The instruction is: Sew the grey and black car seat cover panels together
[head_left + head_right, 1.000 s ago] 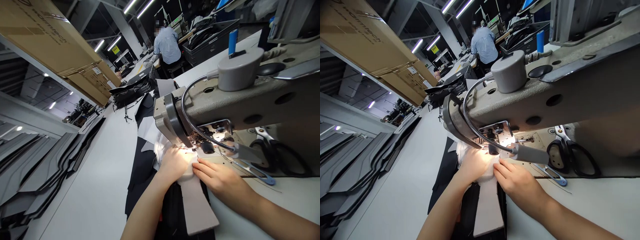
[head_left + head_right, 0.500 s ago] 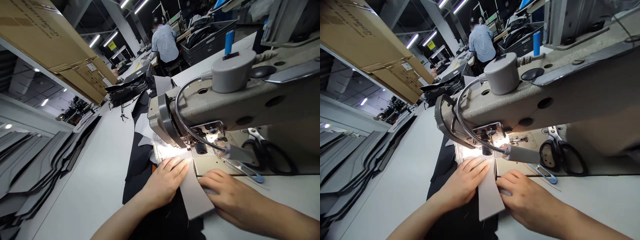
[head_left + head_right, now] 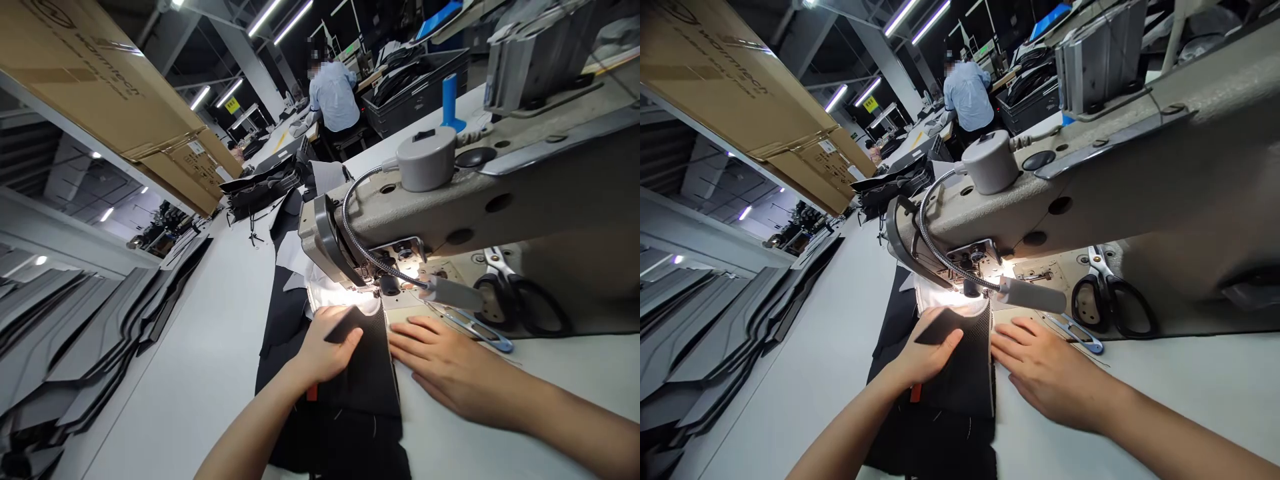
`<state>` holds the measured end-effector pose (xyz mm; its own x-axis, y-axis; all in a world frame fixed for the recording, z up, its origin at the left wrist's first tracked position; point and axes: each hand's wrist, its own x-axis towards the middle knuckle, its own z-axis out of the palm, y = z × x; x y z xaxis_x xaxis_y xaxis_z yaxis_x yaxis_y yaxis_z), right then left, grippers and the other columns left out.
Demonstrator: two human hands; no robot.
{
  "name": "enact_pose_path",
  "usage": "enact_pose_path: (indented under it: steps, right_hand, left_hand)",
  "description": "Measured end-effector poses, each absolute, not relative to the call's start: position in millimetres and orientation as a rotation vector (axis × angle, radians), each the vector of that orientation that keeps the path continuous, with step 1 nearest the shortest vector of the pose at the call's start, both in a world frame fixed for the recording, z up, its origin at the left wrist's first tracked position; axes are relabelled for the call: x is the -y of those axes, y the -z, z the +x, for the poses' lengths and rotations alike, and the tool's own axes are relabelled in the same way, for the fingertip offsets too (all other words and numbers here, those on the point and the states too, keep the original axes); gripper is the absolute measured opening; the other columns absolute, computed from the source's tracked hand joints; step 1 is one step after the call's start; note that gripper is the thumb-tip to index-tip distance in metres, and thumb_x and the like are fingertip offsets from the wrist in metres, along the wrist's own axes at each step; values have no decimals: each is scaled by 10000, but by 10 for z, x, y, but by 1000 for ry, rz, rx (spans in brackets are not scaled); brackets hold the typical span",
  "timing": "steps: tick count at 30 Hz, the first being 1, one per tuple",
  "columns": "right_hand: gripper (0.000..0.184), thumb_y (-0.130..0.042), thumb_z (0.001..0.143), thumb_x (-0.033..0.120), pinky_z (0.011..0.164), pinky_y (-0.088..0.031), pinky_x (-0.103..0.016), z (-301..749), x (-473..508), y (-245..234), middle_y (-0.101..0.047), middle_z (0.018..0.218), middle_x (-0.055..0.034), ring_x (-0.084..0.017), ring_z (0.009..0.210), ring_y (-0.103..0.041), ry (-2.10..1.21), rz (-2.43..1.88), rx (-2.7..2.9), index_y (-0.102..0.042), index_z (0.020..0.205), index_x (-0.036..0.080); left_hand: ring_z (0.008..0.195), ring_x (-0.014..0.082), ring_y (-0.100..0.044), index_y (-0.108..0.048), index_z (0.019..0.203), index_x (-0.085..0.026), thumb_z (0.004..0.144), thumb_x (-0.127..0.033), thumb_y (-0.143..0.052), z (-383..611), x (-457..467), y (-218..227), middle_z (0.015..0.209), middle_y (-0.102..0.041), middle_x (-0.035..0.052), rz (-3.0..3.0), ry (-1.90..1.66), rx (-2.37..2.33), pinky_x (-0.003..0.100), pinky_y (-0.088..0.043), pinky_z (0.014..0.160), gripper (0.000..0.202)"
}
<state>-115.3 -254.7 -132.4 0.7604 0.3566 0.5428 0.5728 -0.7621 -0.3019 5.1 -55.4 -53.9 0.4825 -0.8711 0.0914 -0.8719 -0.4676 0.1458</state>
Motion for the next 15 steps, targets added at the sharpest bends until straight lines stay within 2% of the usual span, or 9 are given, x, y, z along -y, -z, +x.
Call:
enact_pose_path:
  steps: [3,5,8,11,13,15]
  right_hand:
    - [415,-515,827,263,1030,-291,-471,-1147,2459,1290,-553,1261,-104,-256,1194,-447,592,-2505,646,-543,1226,153]
    - [353,-514,809,256,1027,-284,-481,-1128,2383,1240,-579,1206,-101,-255,1148,-470,508,-2473,657,-589,1143,170]
    - [197,-551,753,238,947,-351,-456,-1089,2282,1203,-629,987,-75,-246,991,-514,509,-2455,676,-635,925,191]
    - [61,-557,737,185,715,-415,-372,-1090,2226,1230,-589,759,-45,-214,769,-506,761,-2505,667,-602,778,177]
    - [86,-524,783,128,646,-396,-345,-1127,2203,1243,-562,702,-26,-185,680,-483,959,-2486,710,-595,783,177]
    - [186,-485,821,75,696,-412,-344,-1176,2164,1244,-582,742,-25,-177,705,-509,1063,-2431,822,-616,898,180]
  left_hand:
    - [1182,246,-471,-565,1189,-187,885,-265,-467,24,543,617,1294,-539,96,2547,-168,1837,385,-412,926,329]
    - [1186,251,-457,-553,1214,-170,883,-255,-478,-8,565,645,1316,-521,108,2576,-272,1931,392,-407,918,350]
    - [1038,231,-530,-548,1214,-166,890,-244,-459,-64,648,605,1267,-559,107,2614,-223,1985,383,-426,837,345]
    - [821,207,-564,-550,1189,-168,896,-284,-439,-110,733,528,1150,-616,99,2624,-21,1965,347,-428,709,334]
    - [736,184,-556,-561,1159,-179,909,-278,-402,-116,753,497,1057,-644,73,2578,132,1886,311,-416,655,313]
    - [729,170,-556,-585,1105,-188,932,-256,-343,-101,741,484,991,-655,51,2512,221,1748,286,-417,660,304]
